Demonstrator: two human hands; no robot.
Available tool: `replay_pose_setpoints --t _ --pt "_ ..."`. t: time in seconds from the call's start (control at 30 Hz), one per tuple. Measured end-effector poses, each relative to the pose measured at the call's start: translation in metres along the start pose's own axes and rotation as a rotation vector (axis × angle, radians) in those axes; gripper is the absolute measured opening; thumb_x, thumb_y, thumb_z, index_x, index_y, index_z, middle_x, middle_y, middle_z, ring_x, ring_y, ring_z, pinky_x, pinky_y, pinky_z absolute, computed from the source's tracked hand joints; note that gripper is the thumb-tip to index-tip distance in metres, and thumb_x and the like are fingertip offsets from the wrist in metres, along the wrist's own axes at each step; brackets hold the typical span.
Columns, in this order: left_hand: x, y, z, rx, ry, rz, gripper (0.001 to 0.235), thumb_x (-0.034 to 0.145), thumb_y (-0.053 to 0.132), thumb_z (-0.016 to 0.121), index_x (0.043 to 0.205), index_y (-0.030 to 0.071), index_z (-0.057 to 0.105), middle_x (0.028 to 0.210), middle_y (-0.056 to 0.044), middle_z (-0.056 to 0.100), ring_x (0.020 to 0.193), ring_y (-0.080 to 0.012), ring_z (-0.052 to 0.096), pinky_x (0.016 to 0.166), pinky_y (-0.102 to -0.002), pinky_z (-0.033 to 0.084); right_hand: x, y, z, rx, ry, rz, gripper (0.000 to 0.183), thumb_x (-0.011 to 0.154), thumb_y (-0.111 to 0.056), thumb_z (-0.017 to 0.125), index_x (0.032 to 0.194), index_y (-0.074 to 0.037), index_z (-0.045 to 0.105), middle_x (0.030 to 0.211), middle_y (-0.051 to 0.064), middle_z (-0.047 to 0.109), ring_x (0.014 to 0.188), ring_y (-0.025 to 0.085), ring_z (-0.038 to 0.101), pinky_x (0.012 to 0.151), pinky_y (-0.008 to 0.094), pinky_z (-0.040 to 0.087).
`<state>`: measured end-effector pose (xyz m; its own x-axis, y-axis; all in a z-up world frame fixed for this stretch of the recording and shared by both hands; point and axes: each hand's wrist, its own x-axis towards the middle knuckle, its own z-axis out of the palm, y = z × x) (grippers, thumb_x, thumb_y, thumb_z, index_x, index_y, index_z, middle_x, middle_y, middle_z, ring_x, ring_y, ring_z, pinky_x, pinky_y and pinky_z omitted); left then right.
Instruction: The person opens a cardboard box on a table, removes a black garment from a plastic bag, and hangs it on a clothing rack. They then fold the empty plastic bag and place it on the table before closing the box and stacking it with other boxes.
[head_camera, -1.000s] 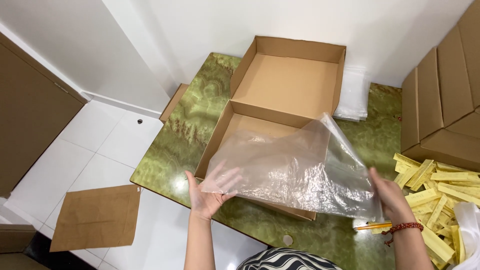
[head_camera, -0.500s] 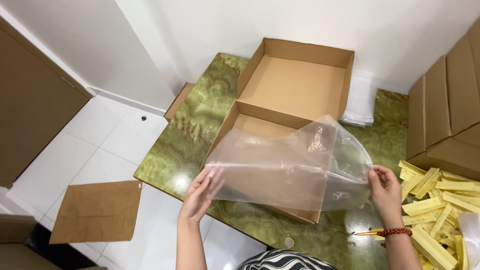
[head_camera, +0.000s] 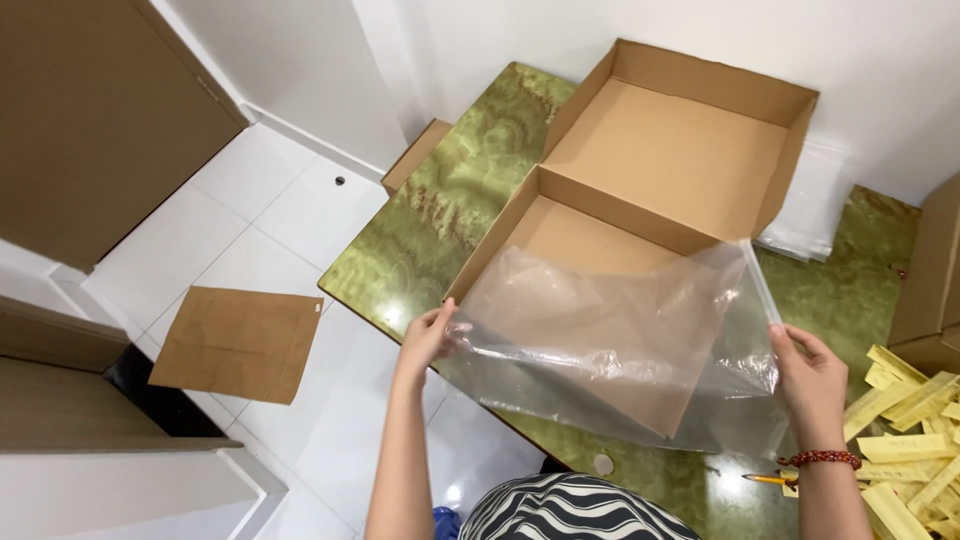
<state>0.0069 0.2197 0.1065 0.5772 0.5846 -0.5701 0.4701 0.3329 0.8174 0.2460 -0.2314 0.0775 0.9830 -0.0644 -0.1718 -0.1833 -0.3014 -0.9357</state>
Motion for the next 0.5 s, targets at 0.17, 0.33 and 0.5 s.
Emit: replay_pose_setpoints --t 0.17,0.33,0.5 --pt "0.042 -0.016 0.016 0.188 0.108 0.124 0.041 0.094 0.053 0.07 0.092 0.013 0.082 0.062 0.001 0.061 0.057 -0.0107 0.052 0.062 -0.028 0.043 -0.006 -0.009 0.013 -0.002 -0.099 -0.239 0.026 0.111 -0.008 0.068 0.136 -0.001 0.069 0.114 0.011 0.072 0.103 0.015 0.064 0.093 0.031 0.058" --pt "0.003 0.009 0.007 -0.067 -0.018 0.301 0.023 0.101 0.029 0.073 0.108 0.011 0.086 0.071 0.006 0.065 0.055 -0.0044 0.04 0.055 -0.021 0.031 -0.011 -0.015 0.014 -0.032 -0.054 -0.243 0.018 0.116 -0.001 0.058 0.134 -0.003 0.06 0.118 0.01 0.063 0.1 0.015 0.058 0.077 0.025 0.049" --pt "-0.014 -0.02 -0.037 -0.1 0.032 0.08 0.021 0.095 0.025 0.078 0.107 0.008 0.08 0.094 -0.004 0.066 0.086 -0.0144 0.062 0.071 -0.033 0.061 -0.026 -0.038 0.02 0.106 -0.025 0.026 0.035 0.102 0.018 0.046 0.126 -0.009 0.049 0.109 0.009 0.065 0.101 0.018 0.065 0.096 0.032 0.057"
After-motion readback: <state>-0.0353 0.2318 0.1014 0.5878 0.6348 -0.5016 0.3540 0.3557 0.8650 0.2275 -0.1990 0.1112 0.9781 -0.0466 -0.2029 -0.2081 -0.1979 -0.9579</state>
